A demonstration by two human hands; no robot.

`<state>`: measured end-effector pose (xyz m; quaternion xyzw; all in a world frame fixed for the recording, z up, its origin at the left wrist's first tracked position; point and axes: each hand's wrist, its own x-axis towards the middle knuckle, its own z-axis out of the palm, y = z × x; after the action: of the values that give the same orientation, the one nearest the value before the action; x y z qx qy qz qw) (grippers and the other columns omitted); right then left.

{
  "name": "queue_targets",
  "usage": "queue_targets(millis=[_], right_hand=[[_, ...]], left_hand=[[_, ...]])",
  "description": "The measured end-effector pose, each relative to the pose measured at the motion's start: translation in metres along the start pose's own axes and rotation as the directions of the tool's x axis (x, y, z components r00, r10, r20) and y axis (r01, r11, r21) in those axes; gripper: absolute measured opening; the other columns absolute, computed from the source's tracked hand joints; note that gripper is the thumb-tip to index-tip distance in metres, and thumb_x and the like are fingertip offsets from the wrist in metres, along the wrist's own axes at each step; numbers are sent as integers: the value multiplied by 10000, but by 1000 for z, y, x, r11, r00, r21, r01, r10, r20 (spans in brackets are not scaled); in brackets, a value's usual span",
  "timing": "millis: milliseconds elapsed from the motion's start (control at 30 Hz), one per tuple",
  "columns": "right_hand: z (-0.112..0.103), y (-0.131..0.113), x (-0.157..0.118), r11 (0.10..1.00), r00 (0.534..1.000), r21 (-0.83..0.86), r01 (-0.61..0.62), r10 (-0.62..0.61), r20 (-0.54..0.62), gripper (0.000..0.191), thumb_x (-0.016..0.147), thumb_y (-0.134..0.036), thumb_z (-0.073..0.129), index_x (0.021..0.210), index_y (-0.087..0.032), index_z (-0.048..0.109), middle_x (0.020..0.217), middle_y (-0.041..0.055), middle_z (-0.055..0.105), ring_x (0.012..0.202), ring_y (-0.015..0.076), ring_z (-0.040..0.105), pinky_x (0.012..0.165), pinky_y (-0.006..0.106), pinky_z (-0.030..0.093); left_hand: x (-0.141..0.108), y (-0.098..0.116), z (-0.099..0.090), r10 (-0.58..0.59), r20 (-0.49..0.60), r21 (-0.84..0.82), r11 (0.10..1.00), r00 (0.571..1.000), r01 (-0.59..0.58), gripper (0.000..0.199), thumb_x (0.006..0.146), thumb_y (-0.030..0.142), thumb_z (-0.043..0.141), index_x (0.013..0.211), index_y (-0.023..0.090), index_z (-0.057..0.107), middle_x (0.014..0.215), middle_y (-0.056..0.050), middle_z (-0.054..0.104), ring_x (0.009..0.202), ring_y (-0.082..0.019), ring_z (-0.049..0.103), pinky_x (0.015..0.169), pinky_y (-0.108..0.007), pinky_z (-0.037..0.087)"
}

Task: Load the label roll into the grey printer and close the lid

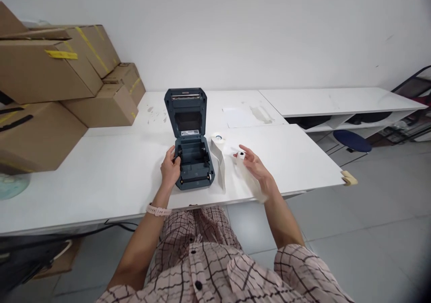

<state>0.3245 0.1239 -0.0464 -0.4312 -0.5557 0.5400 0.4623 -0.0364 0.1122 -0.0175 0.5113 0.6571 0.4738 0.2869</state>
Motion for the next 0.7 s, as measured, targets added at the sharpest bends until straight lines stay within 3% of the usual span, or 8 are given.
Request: queue_targets(millis=[100,200,400,467,533,700], right_hand=[[5,8,24,998,998,31,-55,55,8,802,657,-397,848,1391,-269,551,1282,105,699,1185,259,659,964,401,559],[1,10,35,997,996,0,-74,74,55,810,637,-353,850,1391,-268,564,1345,108,676,1144,243,672,920,382,574],[-14,-21,59,996,992,-89,-19,30,120,807,731,-342,792,1472,-268,482,1542,135,520,1435,240,479,1198,460,350],[-7,-33,79,984,987,-176,-27,55,154,871,690,-333,826,1479,-268,463,1577,138,472,1475,253,421,1192,468,355],[9,-39,101,963,975,-264,-55,108,193,915,602,-299,868,1437,-252,496,1548,135,502,1441,273,454,1154,463,400],[50,-39,130,927,972,-365,-88,160,171,733,542,-292,853,1213,-135,603,1209,146,702,1118,311,643,994,493,516]], left_hand=[[-1,3,0,3,-4,18,1000,1000,-3,575,871,241,573,1444,246,524,1235,-107,732,1195,-281,666,1090,-478,450],[-3,7,-1,9,-2,57,998,1000,-9,569,879,229,548,1447,250,520,1226,-104,735,1192,-289,665,1083,-496,450],[-5,11,-3,18,-8,147,989,1000,-16,662,866,208,561,1514,276,444,1284,-105,714,1218,-333,643,1111,-556,398],[-5,11,-2,9,-14,138,990,1000,-7,682,862,208,571,1524,281,424,1282,-96,716,1197,-330,653,1119,-551,391],[-5,12,-2,2,-13,115,993,1000,-1,703,860,210,580,1536,287,402,1289,-90,715,1200,-327,653,1125,-544,387],[-6,16,-3,-23,-6,106,994,1000,23,730,873,200,554,1568,255,340,1347,-105,689,1263,-331,623,1126,-537,388]])
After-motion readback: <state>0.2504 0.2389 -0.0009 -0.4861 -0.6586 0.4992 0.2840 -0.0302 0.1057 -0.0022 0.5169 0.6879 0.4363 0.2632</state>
